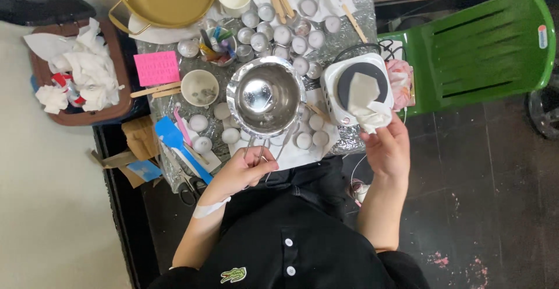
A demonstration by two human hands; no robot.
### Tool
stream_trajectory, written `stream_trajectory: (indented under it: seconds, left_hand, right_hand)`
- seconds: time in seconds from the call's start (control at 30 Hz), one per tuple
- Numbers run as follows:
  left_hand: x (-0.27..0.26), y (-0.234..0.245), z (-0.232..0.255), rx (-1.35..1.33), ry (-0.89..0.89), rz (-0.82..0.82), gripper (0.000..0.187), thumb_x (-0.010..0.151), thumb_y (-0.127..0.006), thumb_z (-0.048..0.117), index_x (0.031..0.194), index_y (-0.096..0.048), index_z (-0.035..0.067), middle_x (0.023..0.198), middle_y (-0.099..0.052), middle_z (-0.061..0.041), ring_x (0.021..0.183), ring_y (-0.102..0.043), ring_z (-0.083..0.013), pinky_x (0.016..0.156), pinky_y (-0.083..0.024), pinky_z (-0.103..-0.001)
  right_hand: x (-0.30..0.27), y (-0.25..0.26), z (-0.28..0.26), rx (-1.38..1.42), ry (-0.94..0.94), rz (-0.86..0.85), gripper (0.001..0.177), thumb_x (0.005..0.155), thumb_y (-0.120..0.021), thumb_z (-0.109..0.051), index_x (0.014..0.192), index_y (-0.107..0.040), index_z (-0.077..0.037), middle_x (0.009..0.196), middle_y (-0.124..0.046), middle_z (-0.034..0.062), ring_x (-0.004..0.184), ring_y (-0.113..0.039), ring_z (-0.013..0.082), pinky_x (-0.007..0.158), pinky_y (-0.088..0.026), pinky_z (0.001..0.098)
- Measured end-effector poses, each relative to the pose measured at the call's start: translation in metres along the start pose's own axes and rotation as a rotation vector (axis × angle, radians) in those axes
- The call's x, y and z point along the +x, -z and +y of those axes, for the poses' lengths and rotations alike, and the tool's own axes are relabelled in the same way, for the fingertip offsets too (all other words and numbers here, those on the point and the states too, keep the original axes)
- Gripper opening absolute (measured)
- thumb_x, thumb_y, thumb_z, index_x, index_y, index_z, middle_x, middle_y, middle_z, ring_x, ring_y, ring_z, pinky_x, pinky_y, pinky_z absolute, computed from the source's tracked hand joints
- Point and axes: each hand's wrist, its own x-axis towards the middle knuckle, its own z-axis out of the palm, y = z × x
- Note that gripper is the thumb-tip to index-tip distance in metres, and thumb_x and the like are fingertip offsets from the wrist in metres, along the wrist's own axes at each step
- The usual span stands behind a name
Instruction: The person stirs melted wax in a metal melting pitcher set on a small hot plate, using a blue spatula and a wooden stick. They reposition the pitcher on the hot plate, scrape wax from its sides, and monitor the melting wax while many tealight candle cups wait on the work table.
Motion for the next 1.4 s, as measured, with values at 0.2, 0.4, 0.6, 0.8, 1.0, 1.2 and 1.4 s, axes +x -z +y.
stream_trajectory:
  seconds: [0.2, 0.4, 0.6, 0.8, 1.0, 1.2, 1.4]
  left_hand:
    - [-0.035, 0.020, 0.015, 0.031, -0.073, 0.072, 0.016, 0.095, -0.073, 0.018, 0.090, -0.065, 0.005, 0.058, -0.047, 0.008, 0.046, -0.035, -0.0023, 0.043, -0.023, -0.024]
    - [-0.066, 0.052, 0.016, -0.083, -0.145, 0.162, 0.013, 0.094, -0.073, 0.014, 0.090, -0.066, 0.005, 0.059, -0.049, 0.007, 0.046, -0.038, -0.0034, 0.043, -0.026, -0.024]
    - [-0.103, 0.074, 0.014, -0.158, -0.234, 0.268, 0.011, 0.096, -0.072, 0.012, 0.091, -0.065, 0.004, 0.058, -0.046, 0.008, 0.047, -0.035, -0.0019, 0.043, -0.024, -0.022]
    - [-0.140, 0.098, -0.005, -0.282, -0.303, 0.349, 0.009, 0.095, -0.070, 0.011, 0.093, -0.066, 0.004, 0.064, -0.055, 0.007, 0.048, -0.038, -0.0020, 0.044, -0.026, -0.024]
    - [-0.175, 0.126, -0.025, -0.409, -0.411, 0.399, 0.012, 0.098, -0.070, 0.012, 0.092, -0.064, 0.004, 0.058, -0.046, 0.007, 0.046, -0.034, -0.0020, 0.043, -0.023, -0.023]
    - [-0.188, 0.153, -0.037, -0.545, -0.507, 0.534, 0.010, 0.099, -0.066, 0.008, 0.091, -0.062, 0.003, 0.058, -0.041, 0.008, 0.044, -0.028, -0.0015, 0.041, -0.018, -0.024]
    - [-0.190, 0.157, -0.054, -0.592, -0.646, 0.542, 0.012, 0.102, -0.064, 0.009, 0.092, -0.062, 0.002, 0.059, -0.037, 0.009, 0.045, -0.025, -0.0013, 0.042, -0.017, -0.023]
  right_hand:
    - [0.026, -0.065, 0.020, 0.052, -0.146, -0.186, 0.036, 0.100, -0.056, -0.001, 0.137, -0.058, 0.003, 0.121, -0.070, 0.0124, 0.101, -0.071, 0.0177, 0.078, -0.058, 0.0280]
    - [0.043, -0.122, 0.067, -0.368, -0.252, -0.330, 0.031, 0.099, -0.058, 0.002, 0.129, -0.062, -0.001, 0.113, -0.070, 0.0080, 0.093, -0.068, 0.0150, 0.073, -0.059, 0.0320]
    - [0.054, -0.197, 0.093, -0.543, -0.066, -0.613, 0.030, 0.098, -0.058, 0.005, 0.127, -0.064, 0.000, 0.120, -0.066, 0.0052, 0.095, -0.064, 0.0135, 0.076, -0.058, 0.0317]
    - [0.050, -0.280, 0.117, -0.693, -0.130, -0.746, 0.030, 0.102, -0.056, 0.004, 0.131, -0.061, -0.001, 0.112, -0.069, 0.0060, 0.095, -0.065, 0.0122, 0.077, -0.060, 0.0311]
    - [0.061, -0.352, 0.159, -0.648, -0.143, -0.813, 0.032, 0.100, -0.056, 0.002, 0.132, -0.057, -0.001, 0.116, -0.071, 0.0065, 0.101, -0.070, 0.0133, 0.076, -0.063, 0.0309]
    - [0.151, -0.447, 0.288, -0.880, -0.006, -0.965, 0.027, 0.099, -0.059, -0.002, 0.126, -0.062, -0.001, 0.104, -0.070, 0.0100, 0.090, -0.075, 0.0154, 0.072, -0.063, 0.0342]
    - [0.182, -0.490, 0.368, -1.099, -0.060, -0.964, 0.043, 0.098, -0.053, -0.011, 0.140, -0.059, -0.017, 0.114, -0.065, 0.0022, 0.082, -0.070, 0.0124, 0.066, -0.066, 0.0329]
